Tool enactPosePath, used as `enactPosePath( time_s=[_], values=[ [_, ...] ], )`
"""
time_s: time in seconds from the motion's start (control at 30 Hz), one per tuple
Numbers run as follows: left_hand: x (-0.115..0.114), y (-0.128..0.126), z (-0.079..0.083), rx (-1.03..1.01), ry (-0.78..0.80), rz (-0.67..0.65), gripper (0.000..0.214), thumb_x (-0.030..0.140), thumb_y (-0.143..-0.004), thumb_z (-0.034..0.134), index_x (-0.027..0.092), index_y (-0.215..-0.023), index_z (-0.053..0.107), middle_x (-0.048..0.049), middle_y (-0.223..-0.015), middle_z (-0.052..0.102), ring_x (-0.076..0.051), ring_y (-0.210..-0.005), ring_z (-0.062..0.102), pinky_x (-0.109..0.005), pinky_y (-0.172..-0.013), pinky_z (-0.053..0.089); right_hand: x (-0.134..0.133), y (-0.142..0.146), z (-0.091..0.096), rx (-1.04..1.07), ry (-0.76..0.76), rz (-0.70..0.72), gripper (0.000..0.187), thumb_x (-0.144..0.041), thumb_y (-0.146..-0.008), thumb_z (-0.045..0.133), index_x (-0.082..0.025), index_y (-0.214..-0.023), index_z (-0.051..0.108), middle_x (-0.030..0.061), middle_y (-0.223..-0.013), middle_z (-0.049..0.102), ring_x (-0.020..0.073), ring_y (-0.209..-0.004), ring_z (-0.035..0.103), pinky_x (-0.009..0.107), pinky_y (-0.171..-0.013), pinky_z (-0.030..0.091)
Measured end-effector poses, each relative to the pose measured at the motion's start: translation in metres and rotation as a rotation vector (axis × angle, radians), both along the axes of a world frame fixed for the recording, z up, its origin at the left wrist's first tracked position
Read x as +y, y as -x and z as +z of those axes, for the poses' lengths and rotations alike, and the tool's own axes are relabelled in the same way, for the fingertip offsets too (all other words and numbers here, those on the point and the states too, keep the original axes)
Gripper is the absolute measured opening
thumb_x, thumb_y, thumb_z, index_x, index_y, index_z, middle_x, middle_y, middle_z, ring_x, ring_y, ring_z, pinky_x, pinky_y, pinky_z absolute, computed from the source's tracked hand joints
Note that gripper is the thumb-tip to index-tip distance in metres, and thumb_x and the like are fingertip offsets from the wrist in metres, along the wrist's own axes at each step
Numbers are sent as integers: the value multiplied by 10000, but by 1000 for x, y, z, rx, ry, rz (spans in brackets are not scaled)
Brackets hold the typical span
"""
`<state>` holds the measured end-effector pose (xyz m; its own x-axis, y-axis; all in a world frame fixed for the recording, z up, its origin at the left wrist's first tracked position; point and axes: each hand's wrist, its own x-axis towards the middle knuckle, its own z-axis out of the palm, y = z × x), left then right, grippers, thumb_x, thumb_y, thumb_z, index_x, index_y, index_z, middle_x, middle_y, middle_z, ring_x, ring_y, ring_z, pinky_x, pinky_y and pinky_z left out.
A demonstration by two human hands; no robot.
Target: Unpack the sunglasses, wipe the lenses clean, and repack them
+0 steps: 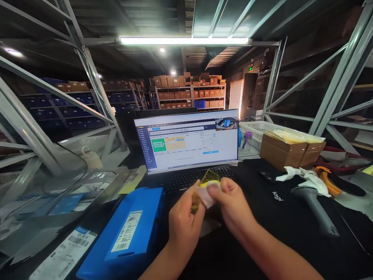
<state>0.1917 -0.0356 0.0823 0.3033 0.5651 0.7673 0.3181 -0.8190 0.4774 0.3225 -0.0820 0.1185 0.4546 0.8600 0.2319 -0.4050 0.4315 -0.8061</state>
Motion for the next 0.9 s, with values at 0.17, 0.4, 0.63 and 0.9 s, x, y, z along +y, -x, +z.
enactPosePath(
  time_s=[0.17,0.4,0.63,0.9],
  values=[
    [-2,-3,1,60,-47,19,353,208,-916,500,180,-1262,564,-92,-1063,718,-240,-979,697,-327,-842,562,6,-11,5,109,-22,-47,643,-369,-597,864,-217,-580,240,-68,-576,358,101,-573,304,226,-541,274],
    [12,6,5,-18,247,-50,376,192,-875,525,213,-1248,569,-71,-1158,692,-228,-995,671,-329,-820,557,5,24,-24,-289,34,-241,497,-248,-636,778,-220,-490,303,-51,-545,368,109,-556,322,247,-536,292],
    [5,5,14,114,148,-146,388,228,-929,496,239,-1313,548,-71,-1239,673,-221,-1063,662,-332,-898,544,8,-23,10,38,-17,-10,683,-379,-529,901,-217,-561,238,-79,-538,334,93,-553,298,227,-531,256],
    [10,6,6,-25,237,-31,418,206,-892,534,225,-1309,553,-61,-1280,663,-230,-1127,647,-338,-935,537,4,31,-26,-236,1,-312,549,-307,-682,766,-224,-507,253,-46,-574,342,109,-562,302,247,-527,300]
  ],
)
